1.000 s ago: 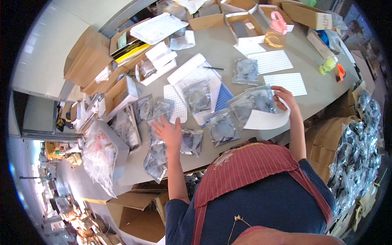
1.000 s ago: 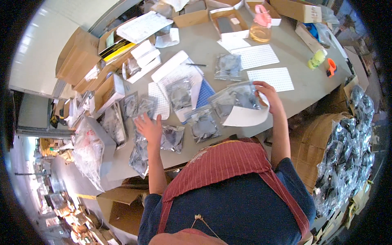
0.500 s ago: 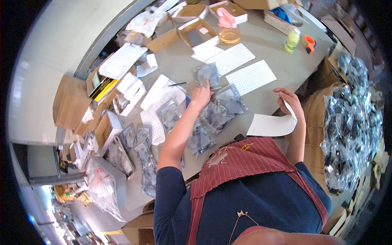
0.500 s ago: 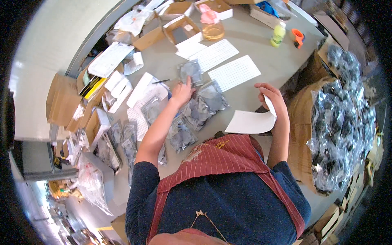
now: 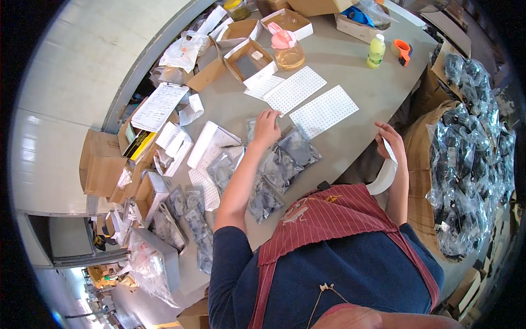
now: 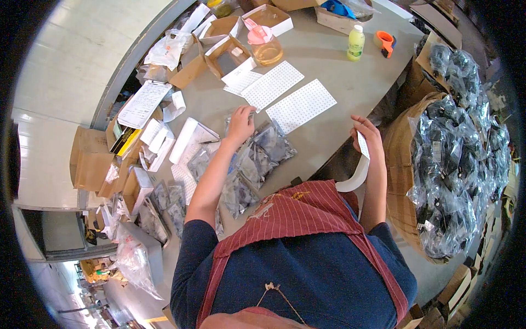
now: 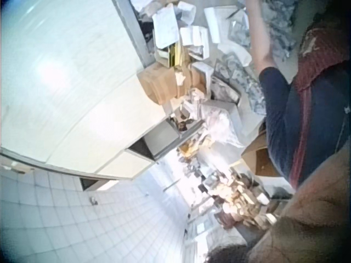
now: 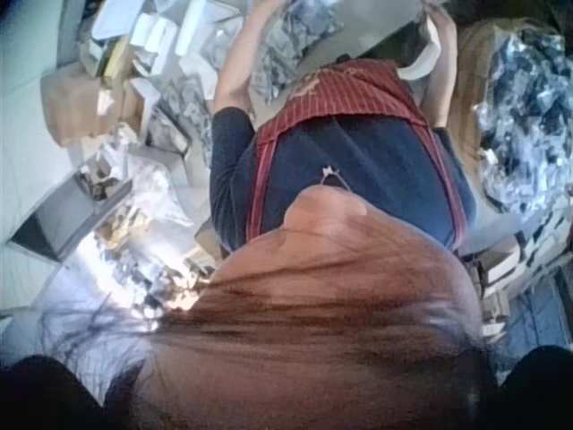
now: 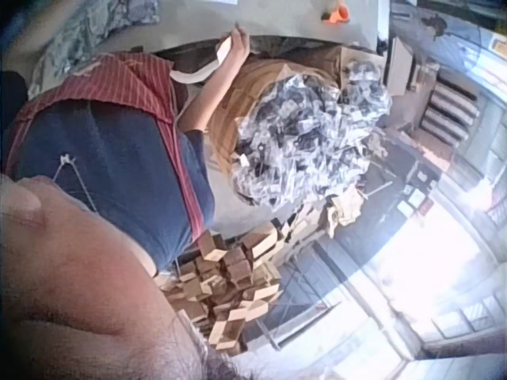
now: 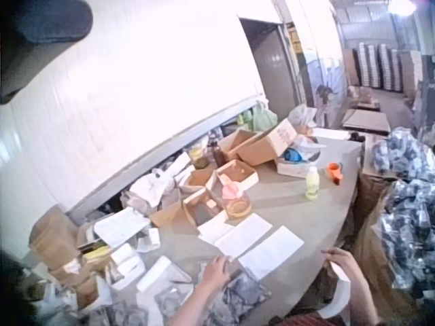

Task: The person takes plastic bags containing metal hardware from a large cardboard box and arranges them on a table. They then peel white labels from a sheet and apply one to each plastic bag before placing the labeled bags into another box.

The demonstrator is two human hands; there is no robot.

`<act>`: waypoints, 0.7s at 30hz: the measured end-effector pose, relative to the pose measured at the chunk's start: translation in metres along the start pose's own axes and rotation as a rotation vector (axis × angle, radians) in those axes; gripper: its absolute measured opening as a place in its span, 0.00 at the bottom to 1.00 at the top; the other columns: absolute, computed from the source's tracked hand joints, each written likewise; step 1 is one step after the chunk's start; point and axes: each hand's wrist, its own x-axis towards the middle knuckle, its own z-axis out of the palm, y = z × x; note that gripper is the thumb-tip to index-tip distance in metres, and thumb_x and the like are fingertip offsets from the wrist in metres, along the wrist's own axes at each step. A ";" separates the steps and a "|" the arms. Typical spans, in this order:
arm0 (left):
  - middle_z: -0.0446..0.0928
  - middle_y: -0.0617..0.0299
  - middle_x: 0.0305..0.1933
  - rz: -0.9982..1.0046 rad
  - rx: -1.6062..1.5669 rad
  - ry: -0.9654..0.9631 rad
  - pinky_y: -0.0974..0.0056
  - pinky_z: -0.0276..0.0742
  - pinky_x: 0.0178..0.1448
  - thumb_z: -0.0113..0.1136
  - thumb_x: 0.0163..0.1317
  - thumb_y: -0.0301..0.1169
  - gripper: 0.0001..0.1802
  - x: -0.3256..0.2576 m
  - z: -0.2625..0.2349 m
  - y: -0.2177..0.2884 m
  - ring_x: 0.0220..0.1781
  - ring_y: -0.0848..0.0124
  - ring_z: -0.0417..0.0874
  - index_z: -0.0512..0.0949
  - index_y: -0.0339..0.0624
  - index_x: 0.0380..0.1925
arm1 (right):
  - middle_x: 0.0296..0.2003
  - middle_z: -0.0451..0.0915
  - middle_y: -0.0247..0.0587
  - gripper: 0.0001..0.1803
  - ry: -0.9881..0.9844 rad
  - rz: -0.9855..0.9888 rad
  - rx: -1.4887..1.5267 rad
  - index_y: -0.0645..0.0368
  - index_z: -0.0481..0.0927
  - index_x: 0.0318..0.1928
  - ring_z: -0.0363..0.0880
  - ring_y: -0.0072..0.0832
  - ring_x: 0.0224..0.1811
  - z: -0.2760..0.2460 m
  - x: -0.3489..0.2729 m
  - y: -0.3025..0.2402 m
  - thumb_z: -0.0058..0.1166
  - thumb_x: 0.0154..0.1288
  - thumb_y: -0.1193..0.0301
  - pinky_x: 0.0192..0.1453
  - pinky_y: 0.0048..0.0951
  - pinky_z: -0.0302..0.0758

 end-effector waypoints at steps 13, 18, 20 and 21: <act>0.66 0.39 0.67 -0.290 0.183 -0.029 0.46 0.60 0.70 0.55 0.65 0.45 0.34 -0.045 -0.009 0.035 0.72 0.47 0.63 0.64 0.32 0.63 | 0.27 0.77 0.32 0.17 0.095 -0.278 -0.096 0.61 0.74 0.56 0.73 0.14 0.24 0.081 0.045 -0.031 0.49 0.70 0.71 0.27 0.17 0.68; 0.66 0.41 0.68 -0.136 -0.596 -0.190 0.56 0.60 0.71 0.57 0.66 0.51 0.39 -0.029 -0.042 0.165 0.71 0.54 0.66 0.62 0.34 0.66 | 0.28 0.80 0.36 0.16 0.054 -0.449 -0.112 0.62 0.72 0.57 0.76 0.17 0.26 0.112 0.061 -0.033 0.50 0.71 0.71 0.28 0.19 0.70; 0.70 0.43 0.65 0.015 -0.766 -0.197 0.58 0.62 0.69 0.58 0.67 0.49 0.37 -0.023 -0.051 0.196 0.69 0.58 0.68 0.63 0.33 0.66 | 0.25 0.78 0.33 0.16 0.071 -0.515 -0.158 0.60 0.71 0.57 0.71 0.13 0.22 0.127 0.060 -0.032 0.49 0.71 0.70 0.25 0.16 0.65; 0.70 0.43 0.65 0.012 -0.771 -0.190 0.58 0.62 0.69 0.58 0.67 0.49 0.37 -0.024 -0.050 0.204 0.69 0.58 0.68 0.63 0.33 0.66 | 0.25 0.78 0.32 0.16 0.067 -0.536 -0.187 0.60 0.72 0.57 0.70 0.13 0.22 0.131 0.058 -0.031 0.49 0.72 0.70 0.25 0.16 0.64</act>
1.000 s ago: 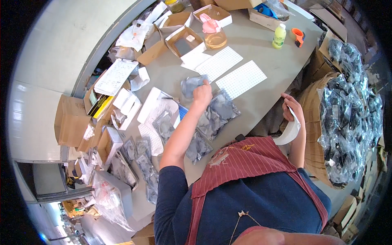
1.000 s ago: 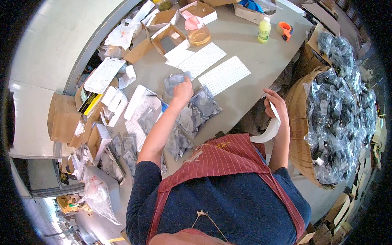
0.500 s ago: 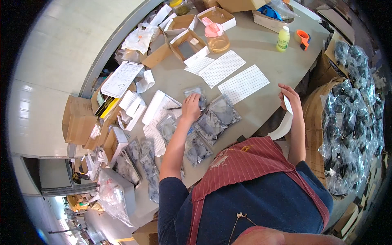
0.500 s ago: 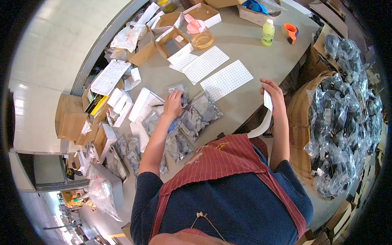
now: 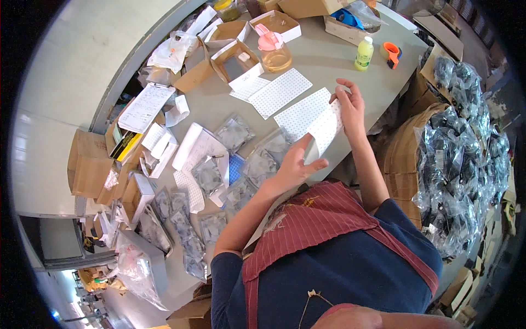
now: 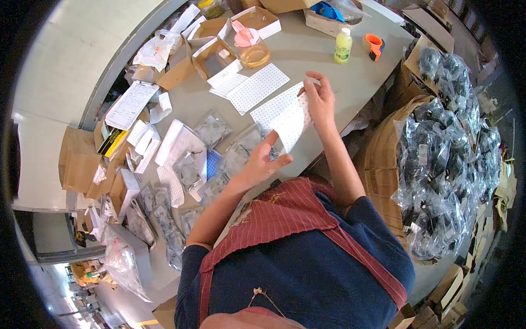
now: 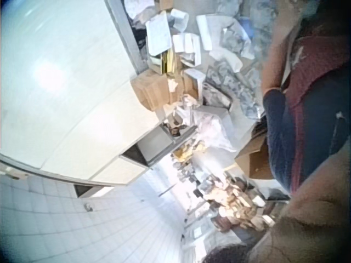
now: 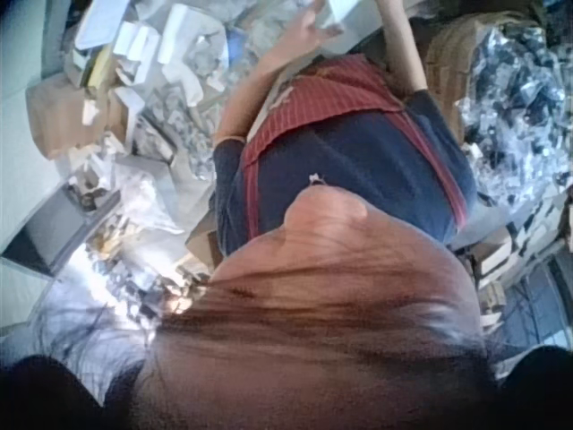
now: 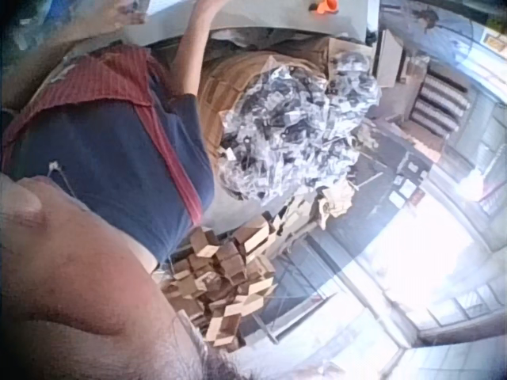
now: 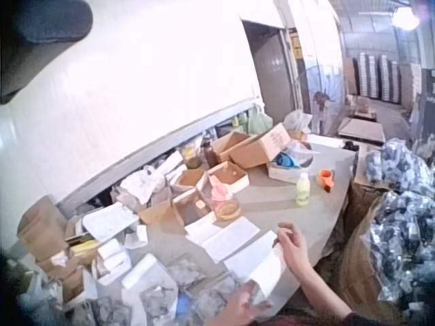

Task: The person takes plastic bags containing metal hardware from a large cardboard box and arranges them on a table. They then peel white labels from a sheet and apply one to each plastic bag before placing the labeled bags into another box.

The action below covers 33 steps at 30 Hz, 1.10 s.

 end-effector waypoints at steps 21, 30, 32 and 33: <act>0.78 0.60 0.50 -0.397 -0.385 0.516 0.68 0.72 0.54 0.51 0.71 0.29 0.18 -0.086 -0.027 0.021 0.49 0.75 0.77 0.71 0.31 0.57 | 0.57 0.73 0.46 0.23 -0.938 -0.307 -0.467 0.60 0.76 0.57 0.73 0.36 0.58 0.032 -0.051 -0.017 0.61 0.63 0.65 0.60 0.34 0.70; 0.78 0.62 0.51 -0.457 -0.432 0.722 0.69 0.71 0.56 0.53 0.70 0.29 0.18 -0.141 -0.018 0.027 0.50 0.76 0.76 0.73 0.34 0.57 | 0.49 0.79 0.50 0.22 -1.241 -0.177 -0.392 0.62 0.76 0.54 0.80 0.43 0.50 0.083 -0.091 -0.024 0.62 0.61 0.67 0.54 0.35 0.76; 0.78 0.62 0.52 -0.467 -0.457 0.750 0.68 0.70 0.57 0.53 0.71 0.29 0.18 -0.152 -0.021 0.035 0.51 0.76 0.75 0.73 0.34 0.58 | 0.49 0.79 0.50 0.21 -1.318 -0.134 -0.356 0.63 0.77 0.54 0.81 0.42 0.49 0.090 -0.098 -0.017 0.62 0.62 0.67 0.52 0.35 0.76; 0.78 0.62 0.51 -0.476 -0.495 0.782 0.68 0.70 0.57 0.53 0.71 0.29 0.18 -0.159 -0.023 0.037 0.51 0.76 0.75 0.73 0.34 0.58 | 0.49 0.79 0.50 0.21 -1.334 -0.133 -0.351 0.63 0.77 0.54 0.81 0.42 0.49 0.094 -0.102 -0.012 0.62 0.62 0.67 0.52 0.35 0.76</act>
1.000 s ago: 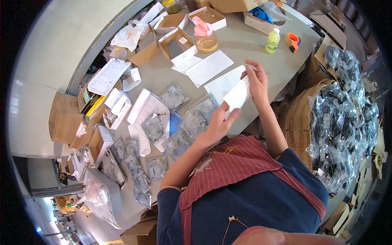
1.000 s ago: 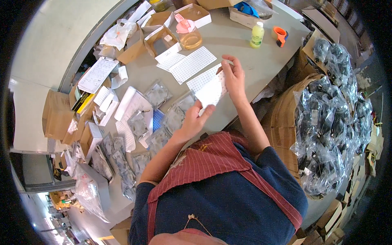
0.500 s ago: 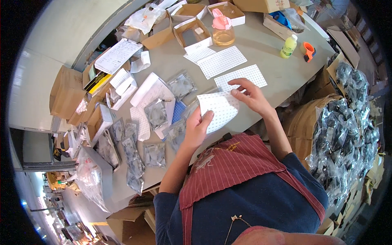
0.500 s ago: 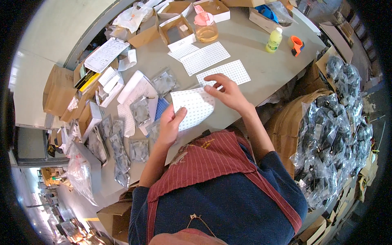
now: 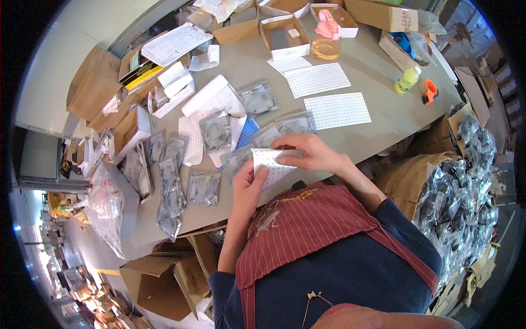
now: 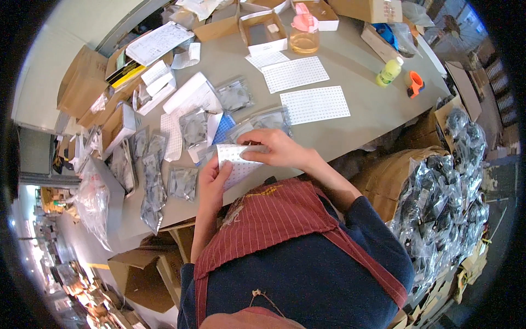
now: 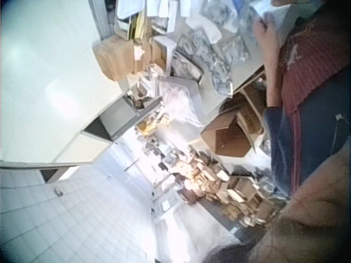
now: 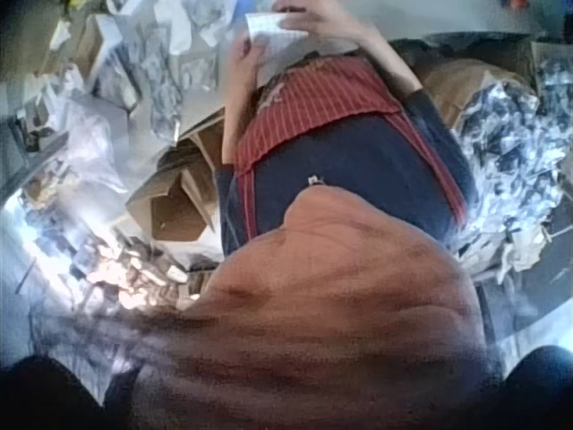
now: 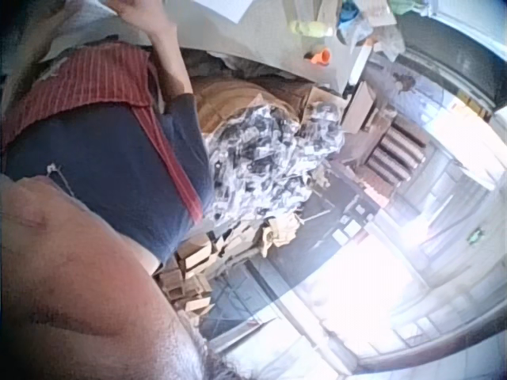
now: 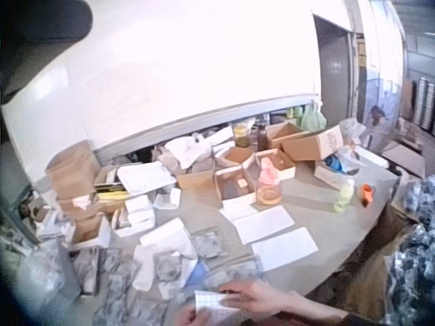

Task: The person takes plastic bags containing metal hardware from a large cardboard box and arranges them on a table. They then peel white labels from a sheet and apply one to each plastic bag before placing the labeled bags into another box.

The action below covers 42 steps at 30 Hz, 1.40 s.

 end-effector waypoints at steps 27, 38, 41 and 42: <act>0.76 0.62 0.53 -0.018 -0.070 0.039 0.70 0.67 0.59 0.48 0.73 0.30 0.18 0.018 -0.031 -0.029 0.53 0.77 0.72 0.73 0.32 0.58 | 0.42 0.80 0.42 0.12 0.547 0.199 0.167 0.63 0.79 0.45 0.78 0.35 0.47 0.009 -0.009 -0.001 0.55 0.59 0.79 0.54 0.31 0.73; 0.77 0.60 0.53 -0.084 -0.125 0.042 0.69 0.70 0.58 0.49 0.73 0.31 0.20 0.010 -0.035 -0.028 0.52 0.74 0.76 0.72 0.29 0.59 | 0.24 0.80 0.33 0.15 -0.395 -0.665 1.076 0.59 0.80 0.22 0.76 0.26 0.28 -0.069 -0.010 -0.165 0.64 0.61 0.64 0.41 0.56 0.80; 0.78 0.59 0.52 -0.136 -0.030 0.051 0.68 0.71 0.58 0.50 0.72 0.29 0.19 0.006 -0.050 -0.054 0.51 0.73 0.77 0.72 0.28 0.58 | 0.24 0.79 0.33 0.15 -0.461 -0.824 1.035 0.59 0.79 0.21 0.76 0.26 0.27 -0.058 -0.004 -0.179 0.64 0.61 0.64 0.41 0.55 0.80; 0.78 0.58 0.53 -0.125 -0.107 0.076 0.67 0.72 0.58 0.50 0.72 0.29 0.19 0.005 -0.039 -0.043 0.52 0.73 0.78 0.72 0.28 0.58 | 0.24 0.79 0.34 0.15 -0.476 -0.845 1.050 0.59 0.79 0.21 0.75 0.27 0.27 -0.057 -0.002 -0.177 0.64 0.61 0.64 0.41 0.55 0.80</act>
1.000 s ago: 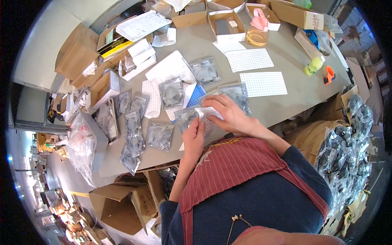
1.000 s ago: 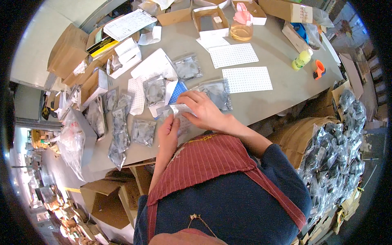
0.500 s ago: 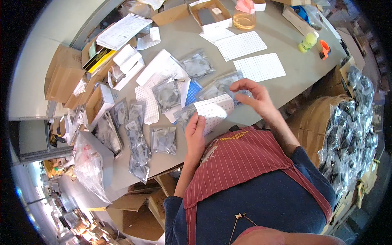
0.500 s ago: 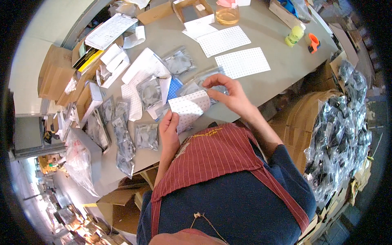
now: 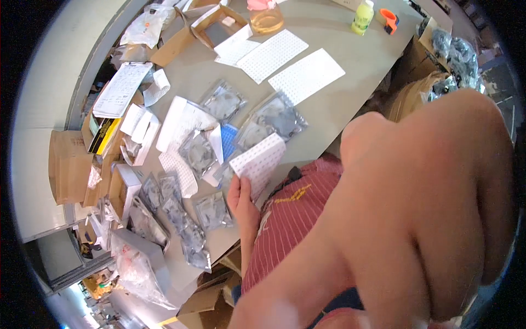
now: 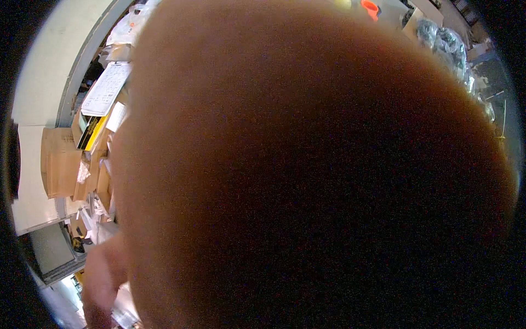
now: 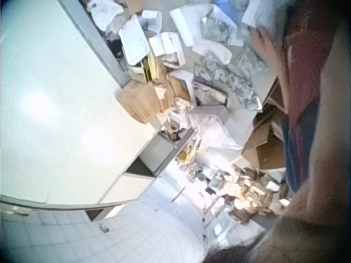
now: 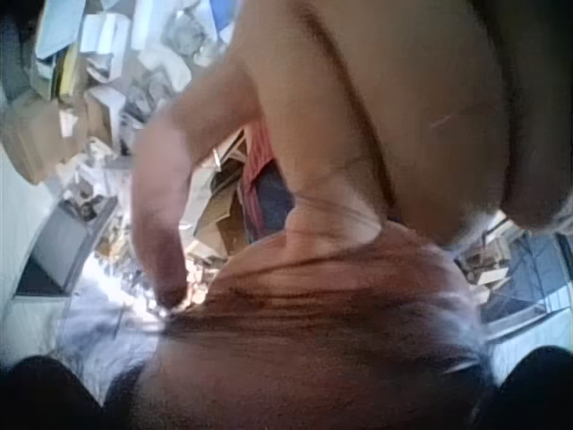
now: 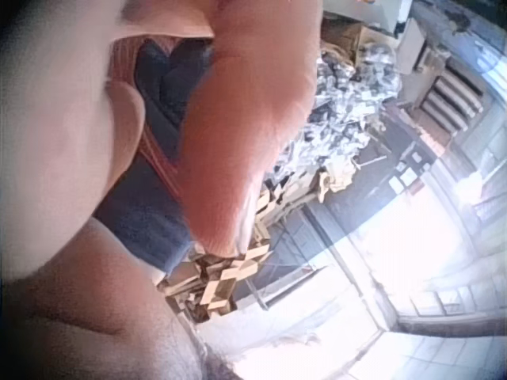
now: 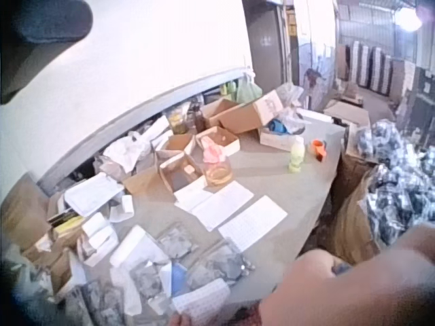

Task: The person takes plastic bags containing metal hardware from a large cardboard box and arranges them on a table. They then peel white labels from a sheet and apply one to each plastic bag before placing the labeled bags into another box.

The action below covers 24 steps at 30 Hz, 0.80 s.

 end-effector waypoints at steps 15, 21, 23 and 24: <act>0.78 0.55 0.54 -0.002 -0.135 0.105 0.64 0.73 0.59 0.51 0.72 0.31 0.20 -0.009 0.008 0.009 0.52 0.69 0.79 0.72 0.29 0.58 | 0.22 0.77 0.34 0.16 -0.084 -0.129 0.155 0.59 0.77 0.20 0.74 0.29 0.25 -0.009 0.001 0.015 0.63 0.60 0.64 0.43 0.55 0.78; 0.78 0.55 0.54 0.007 -0.123 0.078 0.64 0.75 0.57 0.50 0.72 0.30 0.20 -0.005 0.014 0.016 0.52 0.69 0.80 0.71 0.29 0.59 | 0.21 0.77 0.34 0.16 -0.081 -0.154 0.156 0.59 0.77 0.19 0.73 0.30 0.24 -0.018 -0.005 0.011 0.63 0.59 0.64 0.43 0.54 0.77; 0.78 0.55 0.54 0.003 -0.129 0.092 0.64 0.75 0.58 0.50 0.71 0.30 0.20 -0.004 0.011 0.012 0.52 0.69 0.80 0.71 0.29 0.59 | 0.21 0.76 0.34 0.16 -0.084 -0.161 0.165 0.59 0.76 0.19 0.73 0.30 0.24 -0.019 -0.005 0.010 0.62 0.59 0.64 0.43 0.54 0.77; 0.78 0.55 0.54 -0.004 -0.139 0.098 0.63 0.75 0.58 0.50 0.71 0.30 0.20 -0.005 0.010 0.009 0.53 0.68 0.80 0.71 0.29 0.59 | 0.21 0.76 0.34 0.16 -0.084 -0.164 0.172 0.59 0.76 0.19 0.73 0.30 0.24 -0.019 -0.005 0.011 0.62 0.59 0.64 0.43 0.54 0.77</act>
